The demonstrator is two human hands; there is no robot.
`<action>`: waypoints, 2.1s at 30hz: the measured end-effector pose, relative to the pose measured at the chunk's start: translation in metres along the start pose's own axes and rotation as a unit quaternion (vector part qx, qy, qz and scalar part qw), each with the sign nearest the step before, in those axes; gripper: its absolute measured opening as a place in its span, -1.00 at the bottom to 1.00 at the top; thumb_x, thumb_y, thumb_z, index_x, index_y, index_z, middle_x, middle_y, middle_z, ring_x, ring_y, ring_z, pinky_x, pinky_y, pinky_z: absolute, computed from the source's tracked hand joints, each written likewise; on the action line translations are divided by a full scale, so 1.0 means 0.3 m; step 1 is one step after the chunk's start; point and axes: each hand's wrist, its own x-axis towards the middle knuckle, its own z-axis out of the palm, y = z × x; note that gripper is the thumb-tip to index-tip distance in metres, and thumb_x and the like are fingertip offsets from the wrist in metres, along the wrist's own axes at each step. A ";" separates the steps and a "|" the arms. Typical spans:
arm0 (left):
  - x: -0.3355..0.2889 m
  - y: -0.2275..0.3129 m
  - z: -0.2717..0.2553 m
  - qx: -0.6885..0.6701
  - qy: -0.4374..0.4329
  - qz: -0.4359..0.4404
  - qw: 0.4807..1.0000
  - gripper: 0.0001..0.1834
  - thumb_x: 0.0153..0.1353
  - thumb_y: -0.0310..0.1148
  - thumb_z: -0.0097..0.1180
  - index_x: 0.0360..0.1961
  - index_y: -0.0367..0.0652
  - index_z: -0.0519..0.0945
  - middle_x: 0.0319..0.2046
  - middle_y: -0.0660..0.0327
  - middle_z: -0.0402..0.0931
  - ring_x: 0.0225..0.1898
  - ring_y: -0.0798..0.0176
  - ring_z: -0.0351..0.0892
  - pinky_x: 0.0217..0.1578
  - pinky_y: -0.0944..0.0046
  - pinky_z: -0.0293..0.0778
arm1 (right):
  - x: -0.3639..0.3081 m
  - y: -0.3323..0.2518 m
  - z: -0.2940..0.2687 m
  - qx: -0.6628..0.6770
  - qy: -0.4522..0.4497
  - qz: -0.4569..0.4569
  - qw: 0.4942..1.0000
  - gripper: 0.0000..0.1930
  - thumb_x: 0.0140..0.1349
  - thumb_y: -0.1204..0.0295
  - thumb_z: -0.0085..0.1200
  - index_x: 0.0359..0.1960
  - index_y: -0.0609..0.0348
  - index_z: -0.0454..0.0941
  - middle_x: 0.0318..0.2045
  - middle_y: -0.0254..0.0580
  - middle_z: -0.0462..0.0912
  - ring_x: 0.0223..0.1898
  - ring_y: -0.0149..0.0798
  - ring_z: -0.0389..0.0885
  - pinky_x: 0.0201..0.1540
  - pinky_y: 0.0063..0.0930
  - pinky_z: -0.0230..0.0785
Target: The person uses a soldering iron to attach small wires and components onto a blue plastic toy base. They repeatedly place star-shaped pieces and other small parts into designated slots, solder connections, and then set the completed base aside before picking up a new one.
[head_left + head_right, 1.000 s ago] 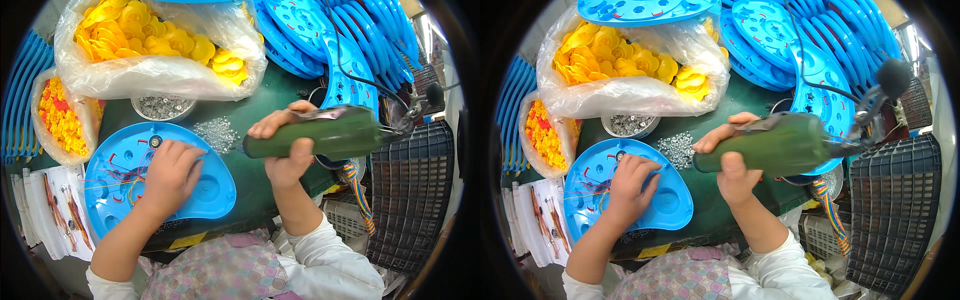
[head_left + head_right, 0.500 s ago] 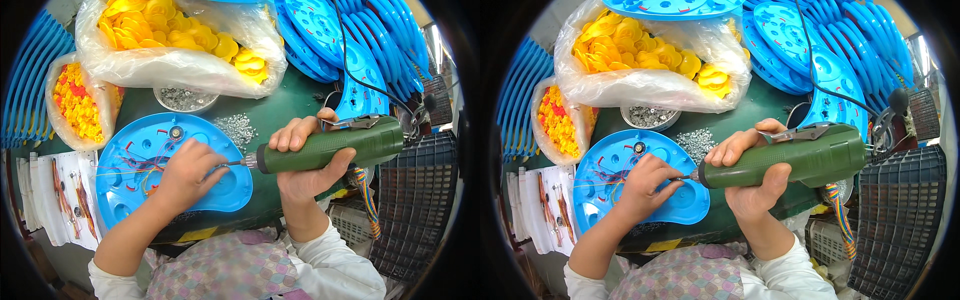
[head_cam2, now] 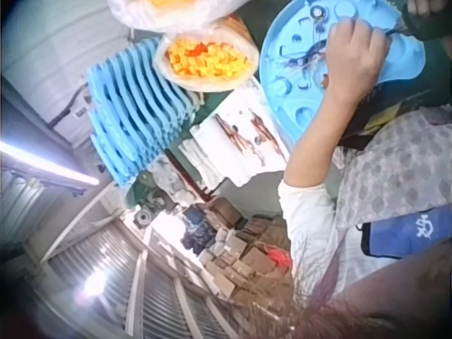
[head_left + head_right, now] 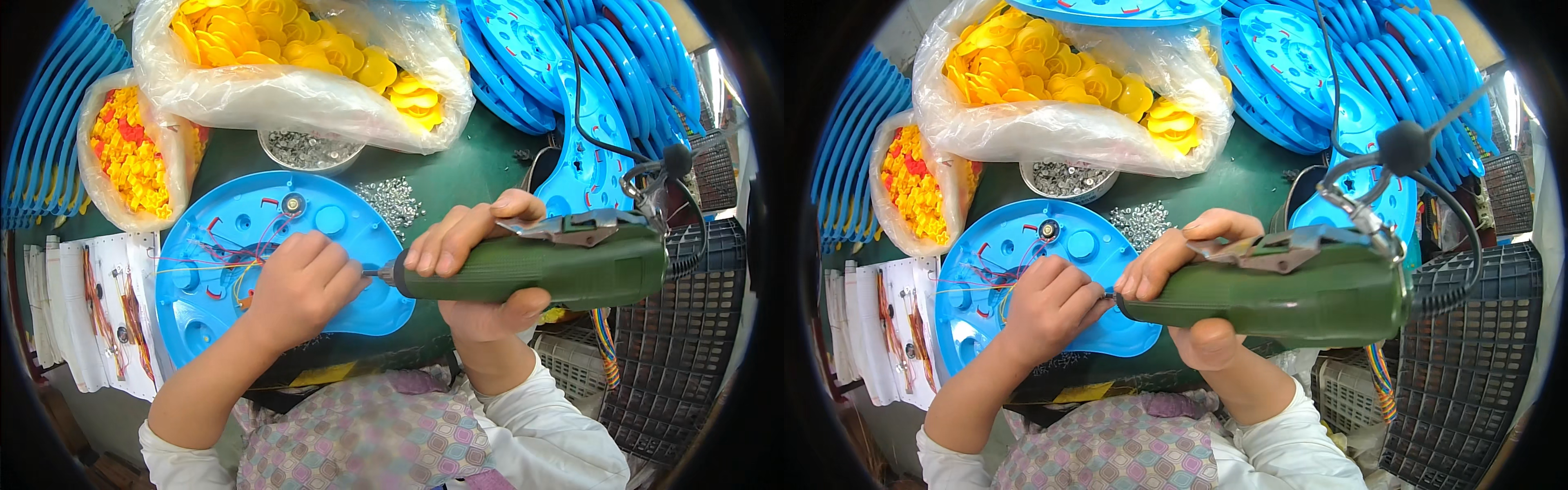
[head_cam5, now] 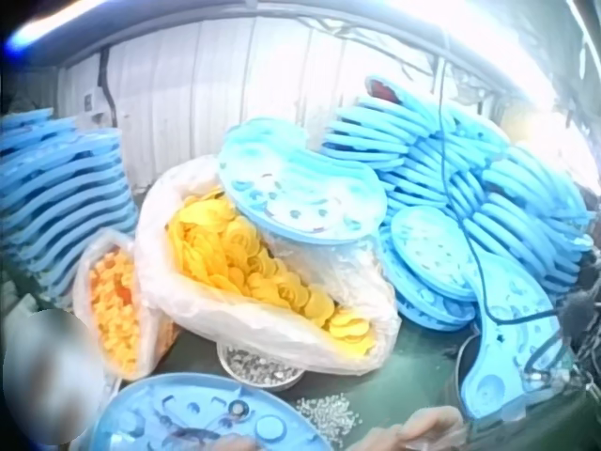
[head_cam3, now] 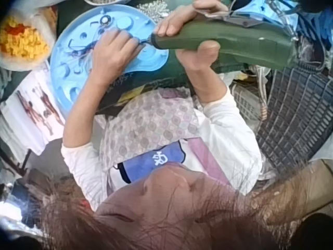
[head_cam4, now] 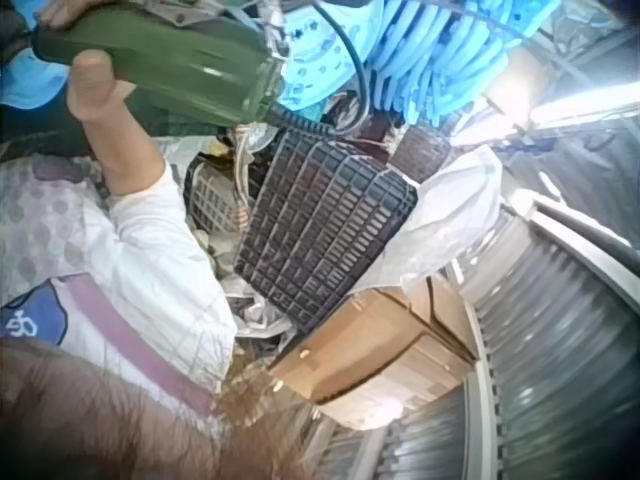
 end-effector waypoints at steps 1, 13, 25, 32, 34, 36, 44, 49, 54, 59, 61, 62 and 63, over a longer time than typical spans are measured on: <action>-0.001 0.001 -0.008 0.017 0.000 0.016 1.000 -0.76 -0.04 -0.35 0.44 -0.41 -0.08 0.59 -0.45 0.24 0.41 -0.34 0.10 0.46 -0.34 0.12 0.43 | -0.005 0.000 0.002 -0.007 -0.005 0.006 1.000 -0.16 0.27 -0.35 0.15 0.21 0.12 0.20 -0.44 -0.16 0.56 -0.38 -0.19 0.63 -0.24 -0.22 0.64; -0.056 -0.025 0.010 -0.096 -0.101 -0.075 0.987 -0.73 -0.03 -0.33 0.47 -0.36 -0.07 0.59 -0.35 0.22 0.44 -0.22 0.06 0.47 -0.19 0.06 0.43 | -0.086 0.025 -0.021 -0.079 -0.007 0.072 0.994 -0.18 0.24 -0.26 0.28 0.16 0.14 0.21 -0.42 -0.11 0.59 -0.35 -0.16 0.65 -0.21 -0.18 0.64; -0.061 -0.031 0.015 -0.115 -0.101 -0.095 0.984 -0.68 -0.06 -0.33 0.49 -0.34 -0.06 0.57 -0.32 0.20 0.43 -0.16 0.03 0.48 -0.13 0.04 0.42 | -0.072 0.074 -0.020 -0.028 -0.068 0.078 0.994 -0.25 0.16 -0.02 0.49 0.13 0.16 0.31 -0.44 -0.08 0.62 -0.38 -0.18 0.66 -0.25 -0.19 0.67; -0.067 -0.027 0.031 -0.118 -0.079 -0.087 0.986 -0.71 -0.06 -0.35 0.46 -0.34 -0.07 0.58 -0.33 0.20 0.43 -0.18 0.04 0.47 -0.15 0.04 0.42 | -0.052 0.082 -0.056 -0.065 -0.200 0.068 0.975 -0.27 0.23 0.03 0.45 0.18 0.21 0.28 -0.38 -0.07 0.62 -0.36 -0.20 0.65 -0.23 -0.22 0.64; -0.072 -0.024 0.028 -0.107 -0.076 -0.071 0.989 -0.74 -0.03 -0.34 0.44 -0.35 -0.07 0.59 -0.35 0.20 0.43 -0.20 0.05 0.47 -0.16 0.05 0.42 | -0.054 0.086 -0.042 -0.009 -0.160 0.061 0.985 -0.25 0.25 -0.03 0.41 0.18 0.22 0.27 -0.40 -0.08 0.60 -0.37 -0.20 0.64 -0.23 -0.22 0.64; -0.072 -0.019 0.025 -0.077 -0.079 -0.051 0.993 -0.78 -0.01 -0.32 0.42 -0.37 -0.07 0.61 -0.37 0.20 0.43 -0.21 0.06 0.48 -0.18 0.06 0.42 | -0.057 0.052 -0.020 -0.068 -0.066 0.105 0.990 -0.20 0.30 -0.19 0.27 0.23 0.21 0.26 -0.43 -0.12 0.57 -0.39 -0.20 0.63 -0.25 -0.23 0.63; -0.119 -0.012 -0.071 -0.072 -0.024 -0.088 0.993 -0.75 -0.04 -0.29 0.47 -0.37 -0.07 0.64 -0.38 0.22 0.44 -0.24 0.08 0.49 -0.22 0.07 0.42 | -0.011 0.044 0.086 0.069 -0.085 -0.001 0.994 0.02 0.17 -0.52 0.04 0.30 0.17 0.25 -0.40 -0.11 0.58 -0.36 -0.15 0.63 -0.21 -0.18 0.61; -0.221 -0.012 -0.192 0.002 0.017 -0.114 0.993 -0.63 -0.19 -0.35 0.56 -0.33 -0.05 0.63 -0.37 0.24 0.44 -0.27 0.09 0.48 -0.26 0.09 0.41 | -0.012 0.096 0.216 0.096 -0.146 0.008 0.985 0.10 0.06 -0.60 0.05 0.30 0.16 0.25 -0.39 -0.09 0.59 -0.34 -0.12 0.65 -0.21 -0.15 0.61; -0.348 0.013 -0.277 0.040 0.067 -0.167 0.983 -0.66 -0.17 -0.37 0.55 -0.37 -0.06 0.62 -0.41 0.24 0.43 -0.33 0.09 0.47 -0.30 0.11 0.40 | -0.031 0.145 0.352 0.104 -0.161 0.048 0.980 0.08 0.05 -0.59 0.08 0.29 0.12 0.26 -0.38 -0.09 0.59 -0.32 -0.10 0.66 -0.17 -0.11 0.62; -0.467 0.018 -0.320 0.067 0.108 -0.185 0.974 -0.70 -0.15 -0.39 0.53 -0.38 -0.07 0.63 -0.45 0.28 0.45 -0.37 0.13 0.48 -0.35 0.13 0.39 | -0.054 0.184 0.453 0.161 -0.178 0.068 0.968 0.08 0.05 -0.59 0.10 0.29 0.11 0.27 -0.38 -0.08 0.60 -0.32 -0.08 0.66 -0.15 -0.10 0.62; -0.494 0.016 -0.340 0.064 0.121 -0.190 0.972 -0.69 -0.15 -0.40 0.54 -0.38 -0.07 0.64 -0.45 0.29 0.47 -0.37 0.14 0.49 -0.36 0.14 0.39 | -0.054 0.183 0.490 0.160 -0.184 0.077 0.967 0.08 0.04 -0.58 0.11 0.30 0.11 0.27 -0.38 -0.08 0.60 -0.32 -0.08 0.67 -0.15 -0.10 0.62; -0.505 0.016 -0.344 0.063 0.127 -0.193 0.971 -0.69 -0.15 -0.40 0.54 -0.37 -0.06 0.65 -0.45 0.30 0.49 -0.38 0.15 0.50 -0.36 0.15 0.39 | -0.055 0.174 0.504 0.157 -0.183 0.088 0.967 0.09 0.04 -0.58 0.12 0.30 0.11 0.27 -0.38 -0.08 0.61 -0.32 -0.08 0.67 -0.15 -0.10 0.62; -0.516 0.016 -0.347 0.063 0.133 -0.195 0.970 -0.69 -0.15 -0.40 0.54 -0.37 -0.06 0.65 -0.44 0.31 0.50 -0.38 0.16 0.50 -0.36 0.16 0.38 | -0.055 0.177 0.511 0.157 -0.191 0.089 0.965 0.09 0.04 -0.58 0.12 0.30 0.12 0.27 -0.38 -0.07 0.61 -0.32 -0.08 0.67 -0.15 -0.10 0.62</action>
